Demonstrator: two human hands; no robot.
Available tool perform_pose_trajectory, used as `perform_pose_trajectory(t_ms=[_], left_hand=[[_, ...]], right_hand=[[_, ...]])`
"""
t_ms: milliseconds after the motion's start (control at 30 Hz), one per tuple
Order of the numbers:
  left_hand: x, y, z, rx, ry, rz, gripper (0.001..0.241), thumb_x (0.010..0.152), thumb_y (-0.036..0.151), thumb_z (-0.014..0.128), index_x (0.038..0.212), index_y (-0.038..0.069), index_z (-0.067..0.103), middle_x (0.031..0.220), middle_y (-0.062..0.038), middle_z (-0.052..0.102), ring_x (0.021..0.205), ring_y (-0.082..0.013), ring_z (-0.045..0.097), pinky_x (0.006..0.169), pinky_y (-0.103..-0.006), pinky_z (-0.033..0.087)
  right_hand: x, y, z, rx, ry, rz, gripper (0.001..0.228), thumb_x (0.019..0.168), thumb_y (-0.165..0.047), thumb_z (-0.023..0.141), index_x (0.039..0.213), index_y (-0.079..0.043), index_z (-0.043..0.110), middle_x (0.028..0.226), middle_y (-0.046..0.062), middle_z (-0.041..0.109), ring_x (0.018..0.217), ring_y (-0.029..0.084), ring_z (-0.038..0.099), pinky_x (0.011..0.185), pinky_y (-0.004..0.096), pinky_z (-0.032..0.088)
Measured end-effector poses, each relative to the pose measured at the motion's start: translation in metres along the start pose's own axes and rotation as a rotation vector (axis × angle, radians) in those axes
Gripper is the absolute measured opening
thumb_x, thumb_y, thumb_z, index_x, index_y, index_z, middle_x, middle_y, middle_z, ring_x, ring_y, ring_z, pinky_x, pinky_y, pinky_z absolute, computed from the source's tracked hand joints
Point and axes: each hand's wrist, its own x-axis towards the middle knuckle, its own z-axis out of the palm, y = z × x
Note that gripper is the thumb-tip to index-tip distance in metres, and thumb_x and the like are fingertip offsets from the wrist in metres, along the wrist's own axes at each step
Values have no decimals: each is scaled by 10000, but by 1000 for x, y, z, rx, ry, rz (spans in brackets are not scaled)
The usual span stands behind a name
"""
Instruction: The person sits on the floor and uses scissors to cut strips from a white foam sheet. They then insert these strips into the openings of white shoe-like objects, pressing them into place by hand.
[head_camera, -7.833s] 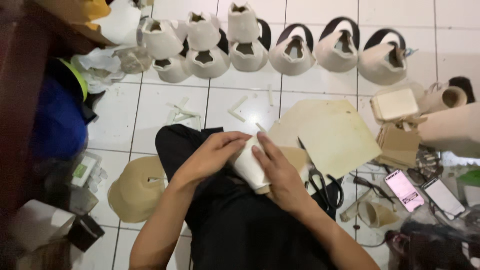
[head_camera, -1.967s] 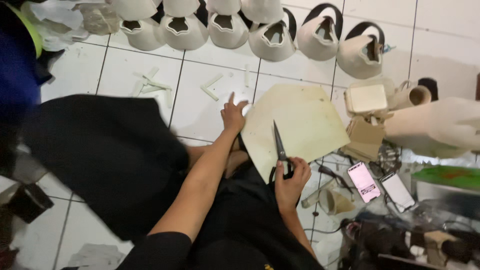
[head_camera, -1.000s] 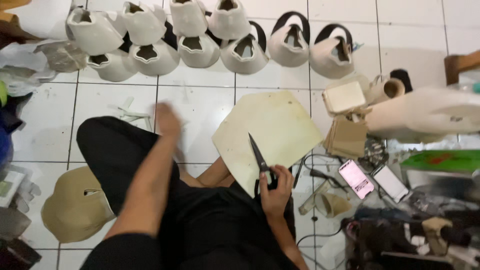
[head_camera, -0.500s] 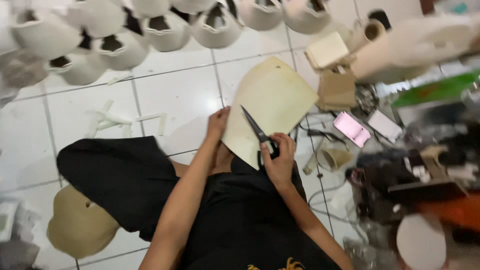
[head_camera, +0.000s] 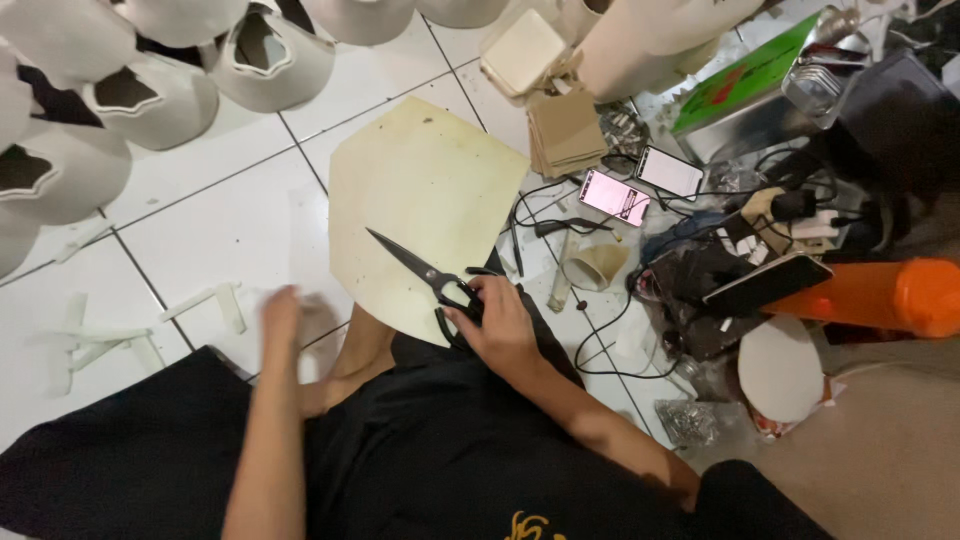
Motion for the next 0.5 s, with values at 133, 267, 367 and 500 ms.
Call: perform_pose_trajectory(t_ms=[133,267,367,500], left_hand=[[-194,95,-107,-257,-660,-70,779,919,520,418,1347,-130,393,1345,-364,430,1295,-478,390,1074,-567,295],[-126,10,2,-863,-296,383,517,887,113,677,1279,-2,360,1259,-268,446,1160,-420,489,992,-518,392],[-127,48,-29,-938,-231,546,360,989,104,529,1310,20,387,1134,-189,569,1062,-254,580,957,-401,465],[-98,56,0,-987,-395,400,610,965,246,610,1437,35,286,982,-192,636,820,-214,658,710,-303,590]], right_hand=[[11,7,-3,65,-234,300,462,821,-393,722,1104,-100,504,891,126,585,873,329,626,749,403,521],[8,39,26,365,-249,579,536,699,-321,830,1085,-97,534,864,133,607,835,313,586,778,431,478],[4,51,-1,535,-239,472,336,791,-200,787,993,-45,569,579,35,519,531,117,522,516,210,405],[-6,36,-24,616,-354,463,297,808,-217,766,918,-41,553,453,62,497,377,157,523,418,234,395]])
